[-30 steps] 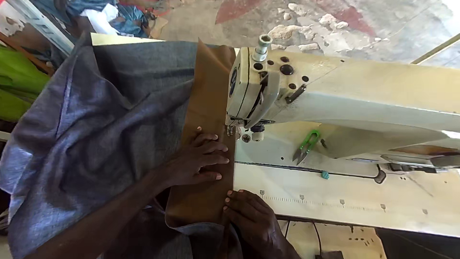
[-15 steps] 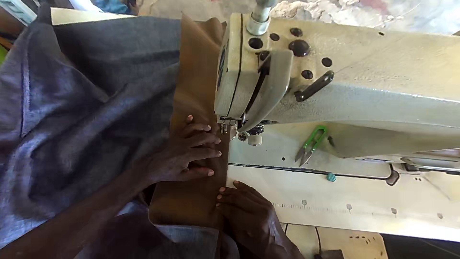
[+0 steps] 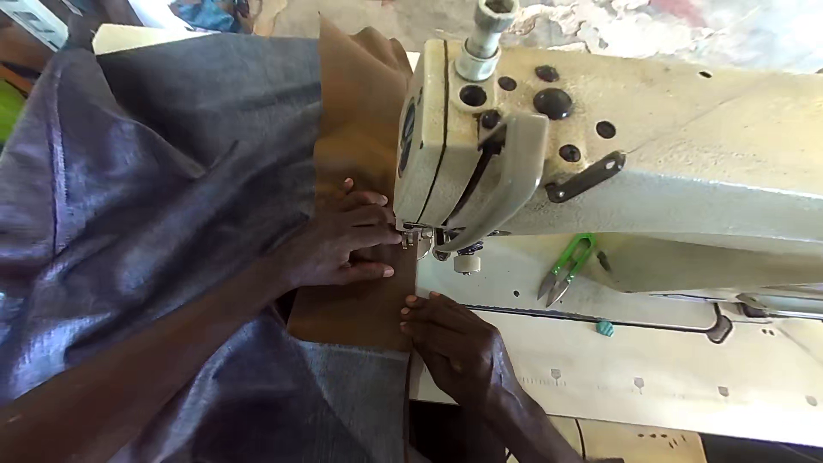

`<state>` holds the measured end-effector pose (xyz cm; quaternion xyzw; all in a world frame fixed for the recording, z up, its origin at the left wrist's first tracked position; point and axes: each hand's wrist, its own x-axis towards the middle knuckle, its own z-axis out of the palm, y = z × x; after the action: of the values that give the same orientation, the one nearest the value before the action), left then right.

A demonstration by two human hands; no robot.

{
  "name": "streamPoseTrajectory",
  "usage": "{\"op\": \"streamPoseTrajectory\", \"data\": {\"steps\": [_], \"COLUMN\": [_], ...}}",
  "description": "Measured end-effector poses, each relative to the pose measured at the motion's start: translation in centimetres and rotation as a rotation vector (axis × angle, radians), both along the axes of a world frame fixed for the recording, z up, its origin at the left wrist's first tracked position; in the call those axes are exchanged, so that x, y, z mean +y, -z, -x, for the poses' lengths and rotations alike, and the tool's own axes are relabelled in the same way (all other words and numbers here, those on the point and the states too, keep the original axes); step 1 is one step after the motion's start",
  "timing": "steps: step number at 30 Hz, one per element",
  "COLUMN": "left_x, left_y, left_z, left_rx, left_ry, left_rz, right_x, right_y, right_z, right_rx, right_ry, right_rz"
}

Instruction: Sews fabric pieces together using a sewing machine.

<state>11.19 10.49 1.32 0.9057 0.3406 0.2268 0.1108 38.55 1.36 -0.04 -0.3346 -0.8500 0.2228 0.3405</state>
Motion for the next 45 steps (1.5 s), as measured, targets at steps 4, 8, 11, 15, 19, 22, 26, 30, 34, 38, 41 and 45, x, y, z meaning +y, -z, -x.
{"op": "streamPoseTrajectory", "data": {"steps": [4,8,11,15,19,22,26,30,34,38,41,45], "left_x": [2.1,4.2,5.6,7.3,7.4,4.8,-5.5,-14.5,-12.5,-6.5,-3.9,-7.4], "left_y": [1.6,2.5,2.5,2.3,1.1,-1.6,-4.1,-0.1,2.4,1.4,0.2,-3.9], "left_z": [0.4,0.7,0.8,0.8,0.4,0.7,5.8,13.0,15.8,19.4,21.1,15.9], "left_rx": [-0.004,-0.010,0.005,-0.018,0.053,0.190,0.045,0.019,0.149,0.128,0.072,-0.024], "left_ry": [-0.018,-0.018,-0.020,-0.010,-0.009,-0.117,-0.532,-0.980,-0.972,-0.774,-0.694,-0.757], "left_rz": [-0.016,-0.008,-0.027,-0.015,-0.007,0.014,0.034,0.074,0.094,0.112,0.155,0.184], "right_x": [1.3,2.8,3.8,4.7,4.4,2.5,-3.5,-8.0,-7.4,-7.3,-8.2,-9.4], "right_y": [0.1,0.2,0.4,0.5,0.6,0.4,-0.6,-1.5,-2.6,-2.9,-4.4,-5.9], "right_z": [0.1,0.2,0.3,0.6,0.8,0.9,0.8,1.3,2.9,4.8,6.3,7.6], "right_rx": [0.003,0.024,0.018,0.008,0.005,0.007,0.170,0.192,0.074,0.102,0.047,0.008], "right_ry": [0.013,0.025,0.053,0.096,0.121,0.184,0.230,0.301,0.382,0.326,0.233,0.142], "right_rz": [-0.011,-0.011,-0.015,0.003,0.014,0.082,0.228,0.346,0.424,0.360,0.141,0.046]}}
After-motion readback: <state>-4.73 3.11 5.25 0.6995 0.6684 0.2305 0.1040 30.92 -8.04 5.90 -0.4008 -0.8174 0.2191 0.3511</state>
